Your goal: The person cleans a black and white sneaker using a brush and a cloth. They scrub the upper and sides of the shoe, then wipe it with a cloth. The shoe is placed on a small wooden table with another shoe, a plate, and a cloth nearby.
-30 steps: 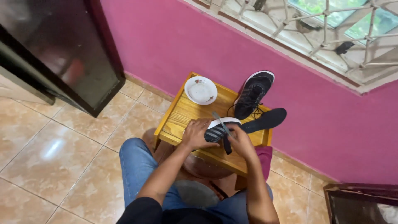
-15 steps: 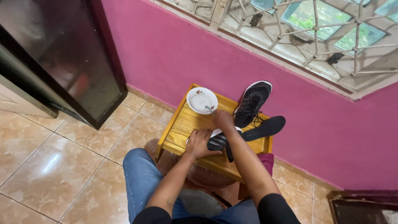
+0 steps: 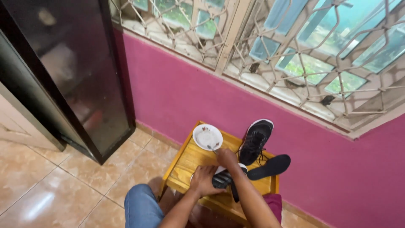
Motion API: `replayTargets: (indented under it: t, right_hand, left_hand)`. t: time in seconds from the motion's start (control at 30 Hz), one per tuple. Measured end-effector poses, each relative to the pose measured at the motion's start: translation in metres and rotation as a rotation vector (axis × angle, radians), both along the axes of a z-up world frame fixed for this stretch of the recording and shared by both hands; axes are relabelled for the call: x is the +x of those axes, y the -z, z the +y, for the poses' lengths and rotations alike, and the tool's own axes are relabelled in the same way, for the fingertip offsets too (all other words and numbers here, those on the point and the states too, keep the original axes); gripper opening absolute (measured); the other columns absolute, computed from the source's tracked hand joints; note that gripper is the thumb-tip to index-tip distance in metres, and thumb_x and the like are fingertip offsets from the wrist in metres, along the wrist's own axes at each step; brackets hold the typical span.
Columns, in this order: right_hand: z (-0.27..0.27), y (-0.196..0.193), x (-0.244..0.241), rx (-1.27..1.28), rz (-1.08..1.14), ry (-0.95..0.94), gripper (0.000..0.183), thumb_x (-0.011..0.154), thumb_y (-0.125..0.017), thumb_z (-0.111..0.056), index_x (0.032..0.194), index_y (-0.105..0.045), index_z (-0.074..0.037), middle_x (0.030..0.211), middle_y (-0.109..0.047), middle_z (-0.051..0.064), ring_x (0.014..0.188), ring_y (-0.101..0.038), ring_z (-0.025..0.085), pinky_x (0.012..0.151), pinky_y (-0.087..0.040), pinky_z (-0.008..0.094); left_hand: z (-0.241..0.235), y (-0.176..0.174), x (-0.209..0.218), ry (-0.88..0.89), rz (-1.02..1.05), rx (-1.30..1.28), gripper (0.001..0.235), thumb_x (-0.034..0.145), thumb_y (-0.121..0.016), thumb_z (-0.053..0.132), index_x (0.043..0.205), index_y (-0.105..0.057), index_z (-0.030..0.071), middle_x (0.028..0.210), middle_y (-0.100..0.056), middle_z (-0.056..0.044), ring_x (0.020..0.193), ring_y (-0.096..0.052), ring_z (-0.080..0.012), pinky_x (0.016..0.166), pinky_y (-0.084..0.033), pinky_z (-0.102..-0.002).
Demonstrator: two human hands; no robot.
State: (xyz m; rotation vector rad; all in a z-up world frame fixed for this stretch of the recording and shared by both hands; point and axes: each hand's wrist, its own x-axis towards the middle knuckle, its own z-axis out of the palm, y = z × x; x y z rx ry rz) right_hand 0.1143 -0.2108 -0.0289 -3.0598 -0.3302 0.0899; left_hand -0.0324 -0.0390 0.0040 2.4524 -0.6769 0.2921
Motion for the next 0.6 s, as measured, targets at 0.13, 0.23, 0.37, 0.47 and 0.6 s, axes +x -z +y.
replayTargets:
  t: [0.13,0.23,0.37,0.47,0.6]
  right_hand:
    - [0.001,-0.017,-0.013,0.089,-0.174,0.040,0.027,0.092,-0.056,-0.032,0.105,-0.072,-0.014,0.085,-0.072,0.019,0.076,-0.070,0.046,0.063,-0.054,0.060]
    - [0.001,-0.044,-0.029,0.085,0.067,0.123,0.040,0.099,-0.051,-0.049,0.102,-0.076,-0.019,0.107,-0.075,0.013,0.102,-0.071,0.037,0.085,-0.055,0.052]
    - [-0.017,-0.082,-0.075,0.431,0.056,0.204,0.034,0.098,-0.047,-0.034,0.117,-0.072,-0.021,0.111,-0.076,0.009,0.107,-0.070,0.034,0.084,-0.051,0.047]
    - [-0.041,-0.108,-0.123,0.895,0.159,0.217,0.039,0.099,-0.050,-0.019,0.133,-0.069,-0.012,0.091,-0.068,0.005,0.079,-0.056,0.020,0.065,-0.041,0.034]
    - [-0.069,-0.146,-0.208,1.332,0.383,0.243,0.043,0.100,-0.055,-0.021,0.136,-0.065,0.001,0.043,-0.037,0.000,0.035,-0.031,0.009,0.042,-0.026,0.024]
  left_hand:
    - [-0.001,0.003,0.003,0.006,0.063,0.050,0.106,0.068,-0.063,0.085,0.141,-0.054,0.008,0.134,-0.060,-0.011,0.126,-0.052,-0.0302,0.104,-0.032,-0.046]
    - [0.002,-0.008,0.001,0.019,0.069,0.073,0.105,0.068,-0.062,0.086,0.140,-0.054,0.010,0.135,-0.059,-0.010,0.127,-0.050,-0.0291,0.102,-0.033,-0.046]
    - [-0.001,-0.008,0.004,0.014,0.151,0.188,0.106,0.070,-0.054,0.090,0.140,-0.052,0.011,0.134,-0.056,-0.010,0.122,-0.052,-0.0314,0.101,-0.033,-0.047]
    - [-0.003,-0.003,0.009,-0.005,0.131,0.323,0.116,0.072,-0.051,0.096,0.151,-0.044,0.011,0.147,-0.051,-0.010,0.128,-0.048,-0.0328,0.104,-0.032,-0.049]
    - [-0.001,-0.007,0.008,-0.001,0.136,0.343,0.126,0.064,-0.059,0.096,0.159,-0.032,0.018,0.142,-0.055,-0.011,0.126,-0.052,-0.0322,0.102,-0.034,-0.048]
